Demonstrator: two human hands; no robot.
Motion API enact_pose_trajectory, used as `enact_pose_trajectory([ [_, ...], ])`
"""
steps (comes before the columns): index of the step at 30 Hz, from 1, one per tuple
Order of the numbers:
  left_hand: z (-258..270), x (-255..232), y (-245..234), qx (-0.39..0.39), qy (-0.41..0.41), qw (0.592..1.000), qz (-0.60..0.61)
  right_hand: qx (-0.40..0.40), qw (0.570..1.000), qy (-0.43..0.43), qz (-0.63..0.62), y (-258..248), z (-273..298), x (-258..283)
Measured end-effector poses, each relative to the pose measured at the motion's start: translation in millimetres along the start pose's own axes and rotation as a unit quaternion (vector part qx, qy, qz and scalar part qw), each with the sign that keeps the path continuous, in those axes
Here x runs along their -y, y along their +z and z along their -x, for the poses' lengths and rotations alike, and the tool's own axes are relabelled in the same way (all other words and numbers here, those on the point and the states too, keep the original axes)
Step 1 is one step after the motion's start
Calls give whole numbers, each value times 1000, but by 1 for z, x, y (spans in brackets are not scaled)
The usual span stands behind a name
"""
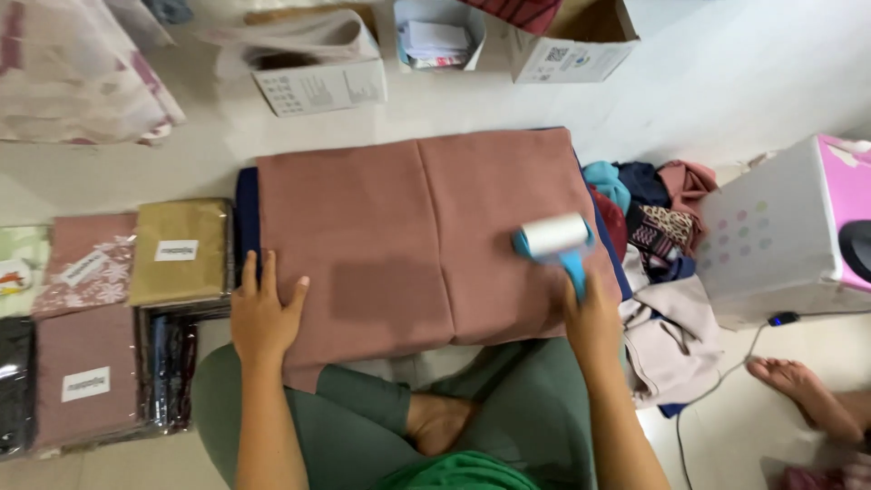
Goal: Cleaning a hijab with a lint roller and folding it neatly on a floor-based workspace.
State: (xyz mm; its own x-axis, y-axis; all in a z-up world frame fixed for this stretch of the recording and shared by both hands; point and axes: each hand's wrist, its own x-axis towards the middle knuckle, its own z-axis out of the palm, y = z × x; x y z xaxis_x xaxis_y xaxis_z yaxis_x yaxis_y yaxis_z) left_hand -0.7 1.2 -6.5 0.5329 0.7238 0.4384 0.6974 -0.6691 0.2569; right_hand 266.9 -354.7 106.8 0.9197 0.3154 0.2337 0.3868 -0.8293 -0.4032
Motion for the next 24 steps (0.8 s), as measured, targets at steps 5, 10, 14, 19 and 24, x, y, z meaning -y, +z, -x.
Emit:
enact_pose_trajectory([
  [5, -11, -19, -24, 132, -89, 987, 16, -10, 998, 16, 66, -13, 85, -87],
  [10, -6, -13, -20, 105, -78, 991, 14, -43, 997, -51, 41, 24, 32, -124],
  [14, -2, -6, -15, 84, -46, 995, 38, -103, 989, -77, 75, 63, -68, -81],
  [19, -3, -5, -7, 106, -71, 992, 27, -31, 998, 5, 61, 158, -229, -78],
  [24, -3, 4, 7, 72, -49, 996, 37, 14, 999, -8, 49, 172, -315, -76],
])
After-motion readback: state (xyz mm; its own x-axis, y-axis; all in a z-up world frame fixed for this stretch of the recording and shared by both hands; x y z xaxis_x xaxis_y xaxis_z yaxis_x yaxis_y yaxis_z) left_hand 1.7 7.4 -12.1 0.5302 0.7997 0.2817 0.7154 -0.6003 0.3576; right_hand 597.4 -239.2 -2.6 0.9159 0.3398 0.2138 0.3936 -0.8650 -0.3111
